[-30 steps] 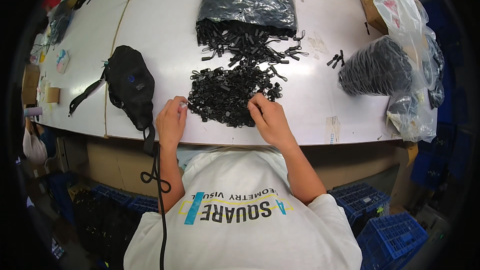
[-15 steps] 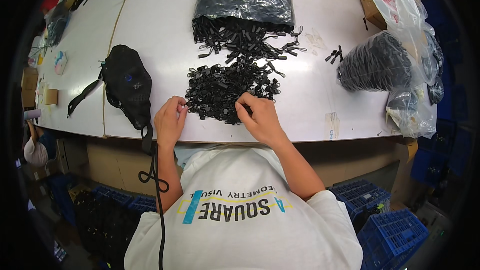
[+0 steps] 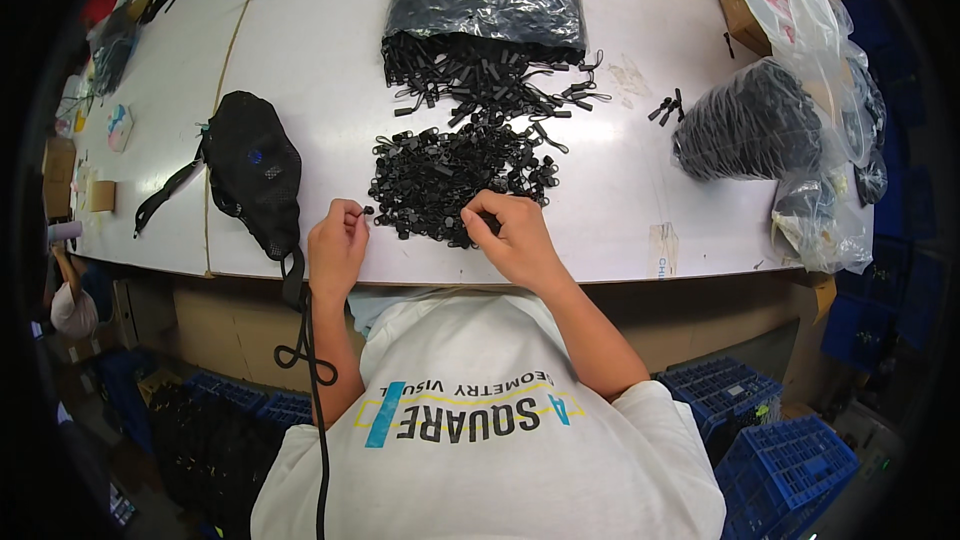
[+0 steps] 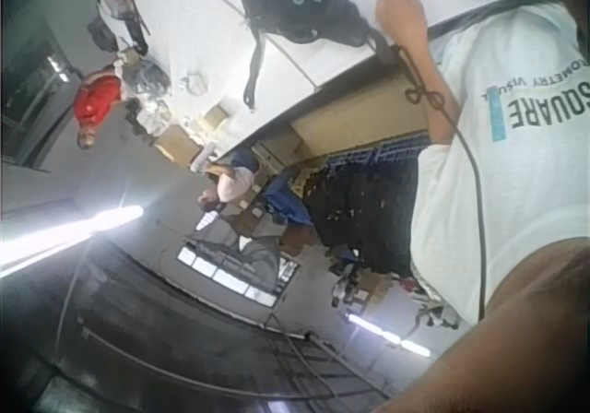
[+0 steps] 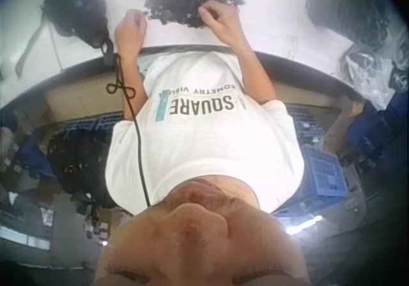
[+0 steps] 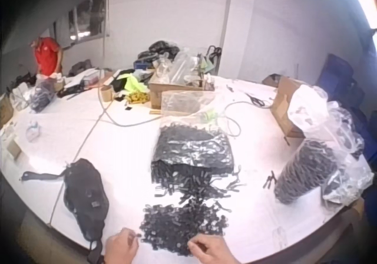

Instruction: The person sits at a white table and repeatedly picks up small black plastic components from a large pile. They manipulate the parts with both hands to assemble them and place the finished units back onto the table.

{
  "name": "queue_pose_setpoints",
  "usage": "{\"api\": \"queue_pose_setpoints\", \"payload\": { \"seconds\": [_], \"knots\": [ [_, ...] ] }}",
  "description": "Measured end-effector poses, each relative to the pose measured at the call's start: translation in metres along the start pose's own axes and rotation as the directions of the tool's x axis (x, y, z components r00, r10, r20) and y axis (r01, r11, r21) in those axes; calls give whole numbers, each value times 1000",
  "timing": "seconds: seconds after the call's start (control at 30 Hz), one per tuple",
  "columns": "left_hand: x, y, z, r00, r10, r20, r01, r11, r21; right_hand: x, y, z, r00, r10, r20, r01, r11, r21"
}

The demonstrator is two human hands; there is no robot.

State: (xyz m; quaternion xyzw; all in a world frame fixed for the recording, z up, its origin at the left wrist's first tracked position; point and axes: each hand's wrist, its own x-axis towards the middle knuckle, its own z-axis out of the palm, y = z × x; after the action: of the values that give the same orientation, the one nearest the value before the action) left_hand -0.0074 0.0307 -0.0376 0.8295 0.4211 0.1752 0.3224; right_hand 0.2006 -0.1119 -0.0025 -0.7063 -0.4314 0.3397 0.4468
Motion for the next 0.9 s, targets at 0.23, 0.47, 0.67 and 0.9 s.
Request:
{"api": "queue_pose_setpoints", "payload": {
  "seconds": [0.23, 0.47, 0.67, 0.9],
  "knots": [
    [-4, 37, -4, 952, 292, 90, -245, 905, -347, 8, -6, 4, 946, -322, 36, 323, 925, -198],
    [3, 51, 3, 843, 522, 130, -444, 813, -377, 13, -7, -3, 859, -451, 241, 509, 800, -318],
    [4, 53, 2, 808, 558, 190, -463, 800, -383, 10, -8, -9, 802, -430, 415, 582, 718, -381],
    [-2, 51, 3, 668, 696, 263, -654, 718, -238, 12, -8, -15, 719, -301, 627, 499, 851, -164]
  ]
}}
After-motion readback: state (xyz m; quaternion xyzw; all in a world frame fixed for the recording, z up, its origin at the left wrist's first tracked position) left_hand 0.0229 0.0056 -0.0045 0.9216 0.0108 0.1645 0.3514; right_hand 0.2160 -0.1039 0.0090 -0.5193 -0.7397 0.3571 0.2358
